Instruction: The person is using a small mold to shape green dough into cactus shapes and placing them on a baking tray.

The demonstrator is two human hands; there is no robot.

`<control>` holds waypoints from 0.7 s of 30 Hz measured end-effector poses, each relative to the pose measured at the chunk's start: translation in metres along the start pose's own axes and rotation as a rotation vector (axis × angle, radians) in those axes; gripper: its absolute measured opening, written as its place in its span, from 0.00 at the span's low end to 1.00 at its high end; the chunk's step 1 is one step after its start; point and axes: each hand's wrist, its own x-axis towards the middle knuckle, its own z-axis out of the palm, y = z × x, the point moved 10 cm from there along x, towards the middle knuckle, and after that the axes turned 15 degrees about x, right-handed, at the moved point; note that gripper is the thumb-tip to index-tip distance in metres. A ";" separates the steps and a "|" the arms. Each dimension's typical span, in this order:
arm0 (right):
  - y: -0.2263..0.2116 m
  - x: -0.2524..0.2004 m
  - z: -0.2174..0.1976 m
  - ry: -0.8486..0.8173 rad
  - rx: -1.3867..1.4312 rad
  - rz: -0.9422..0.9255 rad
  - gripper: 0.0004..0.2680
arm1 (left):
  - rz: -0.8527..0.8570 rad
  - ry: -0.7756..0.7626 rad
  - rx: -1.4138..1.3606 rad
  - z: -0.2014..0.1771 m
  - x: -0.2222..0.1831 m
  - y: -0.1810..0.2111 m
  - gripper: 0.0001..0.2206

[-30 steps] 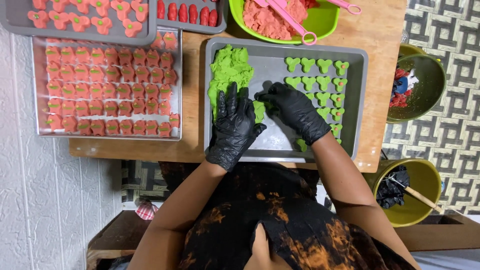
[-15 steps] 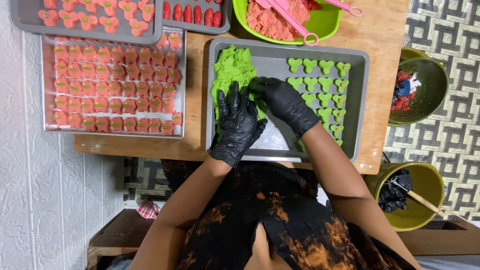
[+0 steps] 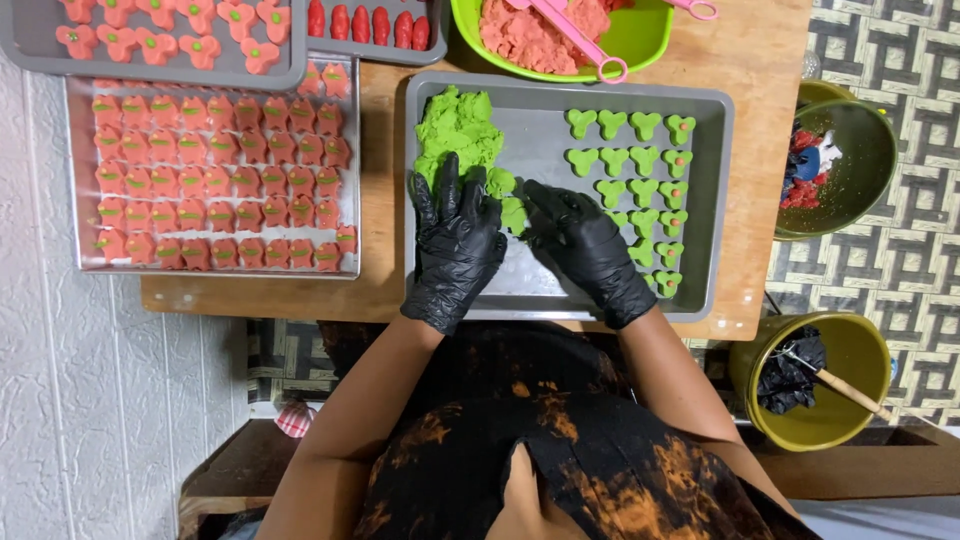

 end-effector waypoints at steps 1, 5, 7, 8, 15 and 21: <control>0.003 0.000 0.007 0.001 0.000 0.000 0.22 | 0.001 0.000 0.000 0.001 0.000 -0.003 0.18; -0.002 0.002 0.016 0.055 -0.197 -0.036 0.30 | 0.066 0.068 0.117 -0.005 0.010 -0.006 0.11; -0.005 0.001 0.019 0.080 -0.264 -0.050 0.30 | 0.089 0.077 0.188 -0.002 0.012 -0.008 0.10; -0.001 0.002 0.024 0.070 -0.346 -0.038 0.27 | 0.147 0.053 0.209 0.007 0.011 -0.004 0.13; 0.025 -0.001 0.031 0.049 -0.368 0.070 0.21 | 0.195 -0.233 -0.004 0.038 0.019 -0.001 0.20; 0.034 -0.003 0.027 -0.009 -0.265 0.119 0.21 | 0.192 -0.295 -0.055 0.049 0.017 -0.001 0.21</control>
